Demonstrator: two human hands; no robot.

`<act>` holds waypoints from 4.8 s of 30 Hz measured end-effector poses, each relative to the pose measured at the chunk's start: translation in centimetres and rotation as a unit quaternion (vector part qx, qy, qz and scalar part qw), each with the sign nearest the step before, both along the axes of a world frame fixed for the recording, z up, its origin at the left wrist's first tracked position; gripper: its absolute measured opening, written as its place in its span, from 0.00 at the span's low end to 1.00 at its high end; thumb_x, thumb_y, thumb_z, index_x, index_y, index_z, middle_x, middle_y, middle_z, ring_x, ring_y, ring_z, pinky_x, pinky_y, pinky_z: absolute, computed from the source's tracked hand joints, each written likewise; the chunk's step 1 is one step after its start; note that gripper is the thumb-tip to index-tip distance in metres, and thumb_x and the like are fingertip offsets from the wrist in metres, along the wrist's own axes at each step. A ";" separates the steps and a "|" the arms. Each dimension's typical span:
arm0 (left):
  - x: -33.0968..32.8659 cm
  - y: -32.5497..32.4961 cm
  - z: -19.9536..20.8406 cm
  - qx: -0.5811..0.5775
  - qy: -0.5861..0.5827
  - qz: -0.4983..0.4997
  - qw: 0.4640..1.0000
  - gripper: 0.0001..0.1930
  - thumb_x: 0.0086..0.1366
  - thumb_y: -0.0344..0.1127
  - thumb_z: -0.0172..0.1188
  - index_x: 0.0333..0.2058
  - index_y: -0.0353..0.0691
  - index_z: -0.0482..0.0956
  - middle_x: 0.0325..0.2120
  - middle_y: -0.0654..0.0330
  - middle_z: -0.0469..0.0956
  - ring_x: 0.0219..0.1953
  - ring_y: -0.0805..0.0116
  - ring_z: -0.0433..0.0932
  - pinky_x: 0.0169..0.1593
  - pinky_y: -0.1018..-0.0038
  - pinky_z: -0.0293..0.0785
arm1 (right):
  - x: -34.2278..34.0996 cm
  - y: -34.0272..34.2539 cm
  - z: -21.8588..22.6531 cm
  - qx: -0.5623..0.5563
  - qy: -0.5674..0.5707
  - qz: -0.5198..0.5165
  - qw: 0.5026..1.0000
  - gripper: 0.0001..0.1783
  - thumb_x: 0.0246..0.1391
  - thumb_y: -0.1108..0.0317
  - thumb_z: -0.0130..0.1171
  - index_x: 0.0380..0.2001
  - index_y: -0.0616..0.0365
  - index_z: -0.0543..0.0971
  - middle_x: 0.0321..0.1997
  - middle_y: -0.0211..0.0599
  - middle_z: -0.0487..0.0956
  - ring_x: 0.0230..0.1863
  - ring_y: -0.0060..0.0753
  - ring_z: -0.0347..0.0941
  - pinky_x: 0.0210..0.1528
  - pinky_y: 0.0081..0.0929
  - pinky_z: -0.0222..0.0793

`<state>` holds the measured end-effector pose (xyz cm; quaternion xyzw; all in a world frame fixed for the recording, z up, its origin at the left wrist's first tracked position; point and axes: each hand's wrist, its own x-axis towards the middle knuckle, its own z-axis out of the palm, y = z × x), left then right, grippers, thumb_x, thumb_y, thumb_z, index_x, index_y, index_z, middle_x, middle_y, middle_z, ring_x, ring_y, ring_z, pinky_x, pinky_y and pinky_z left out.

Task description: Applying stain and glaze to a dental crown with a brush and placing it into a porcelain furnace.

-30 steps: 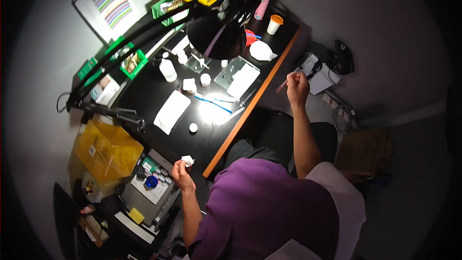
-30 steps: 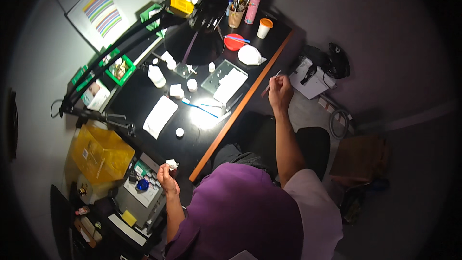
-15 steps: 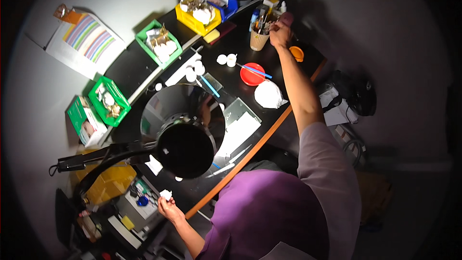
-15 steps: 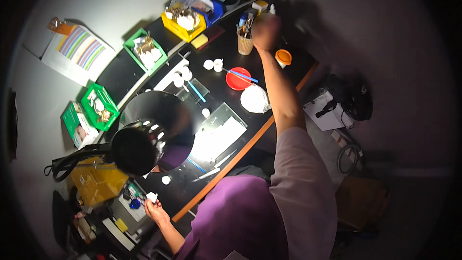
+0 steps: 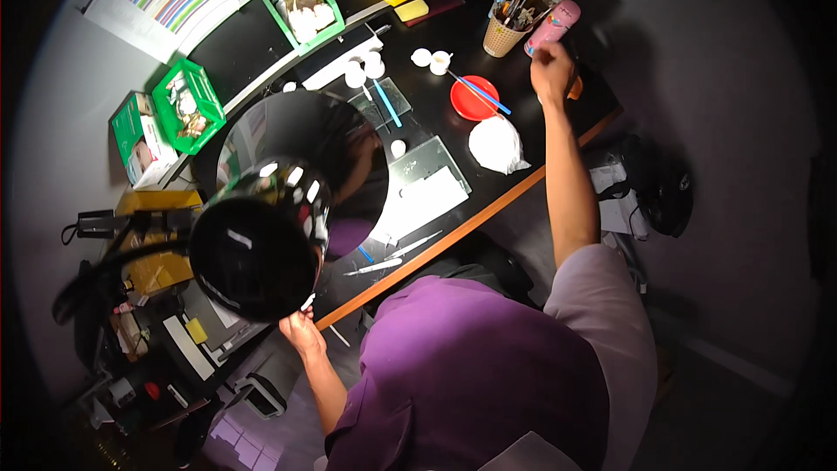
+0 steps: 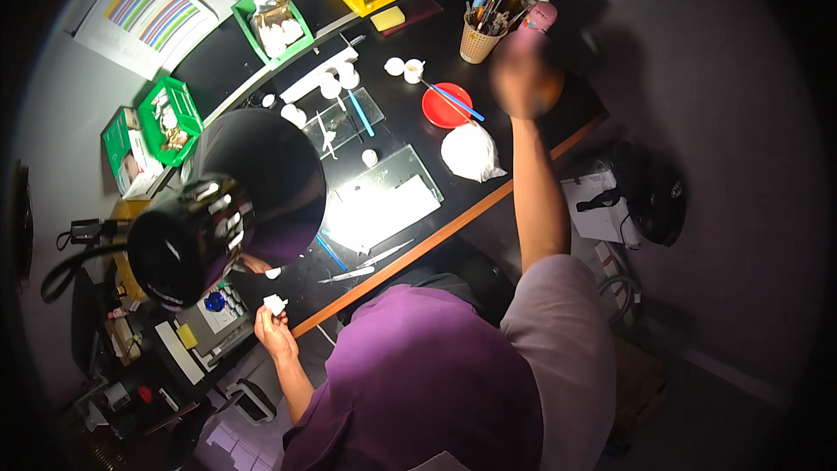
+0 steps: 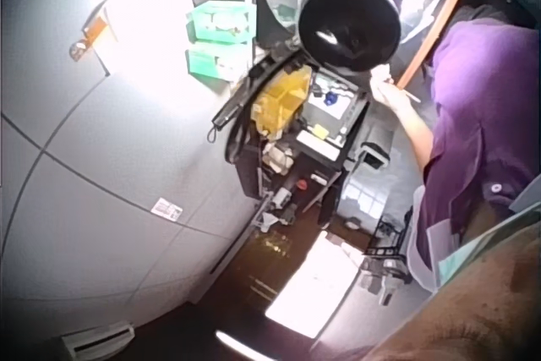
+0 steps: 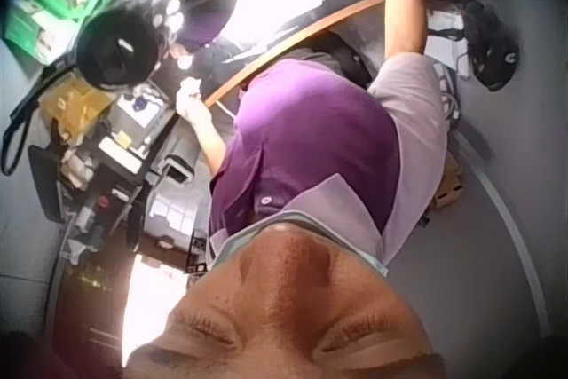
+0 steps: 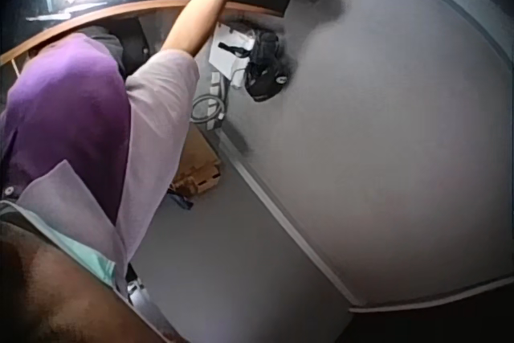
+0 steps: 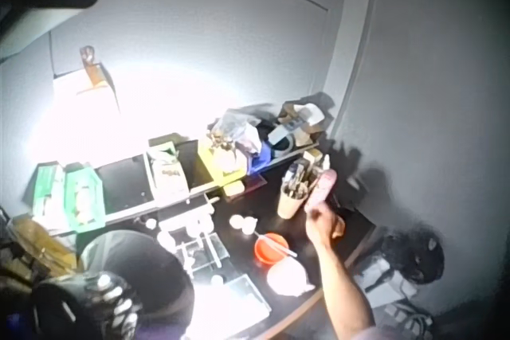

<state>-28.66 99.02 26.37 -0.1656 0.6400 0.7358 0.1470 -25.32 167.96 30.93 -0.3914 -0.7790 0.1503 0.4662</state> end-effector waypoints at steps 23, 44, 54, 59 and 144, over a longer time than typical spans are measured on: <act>-0.8 -9.0 -2.9 -0.087 0.031 -0.206 0.974 0.05 0.67 0.28 0.57 0.33 0.33 0.79 0.28 0.65 0.80 0.30 0.81 0.76 0.34 0.81 0.71 | -3.3 -49.2 -3.7 -0.203 -0.258 0.438 0.837 0.10 0.48 0.71 0.63 0.35 0.62 0.83 0.31 0.47 0.81 0.34 0.48 0.79 0.40 0.38 0.74; -1.3 -16.1 -1.9 -0.100 0.063 -0.177 0.977 0.08 0.68 0.30 0.57 0.31 0.32 0.78 0.27 0.65 0.79 0.30 0.81 0.75 0.37 0.80 0.70 | -2.8 -50.7 -7.3 -0.023 -0.251 0.233 0.939 0.10 0.49 0.72 0.58 0.33 0.69 0.74 0.36 0.60 0.73 0.37 0.64 0.75 0.39 0.53 0.73; -0.3 -16.2 -2.8 -0.092 0.030 -0.181 0.979 0.08 0.68 0.31 0.57 0.31 0.34 0.79 0.27 0.65 0.79 0.28 0.81 0.73 0.34 0.80 0.68 | 1.1 -48.7 -5.8 -0.168 -0.372 0.167 0.898 0.14 0.51 0.68 0.56 0.41 0.65 0.77 0.41 0.60 0.74 0.39 0.67 0.77 0.43 0.55 0.74; -2.1 -15.1 -2.8 -0.119 0.079 -0.201 0.969 0.07 0.68 0.30 0.57 0.30 0.34 0.77 0.23 0.70 0.74 0.28 0.83 0.69 0.34 0.81 0.65 | 0.3 -48.2 -7.2 -0.131 -0.403 0.151 0.893 0.13 0.50 0.67 0.60 0.38 0.62 0.80 0.41 0.52 0.77 0.39 0.62 0.79 0.42 0.51 0.76; 1.6 -17.9 -2.4 -0.147 0.037 -0.053 0.987 0.07 0.69 0.32 0.57 0.31 0.36 0.78 0.23 0.71 0.73 0.25 0.84 0.65 0.29 0.82 0.59 | -18.9 -36.4 -4.0 0.030 -0.201 0.244 0.948 0.17 0.39 0.68 0.73 0.35 0.58 0.80 0.35 0.43 0.81 0.41 0.48 0.79 0.47 0.40 0.74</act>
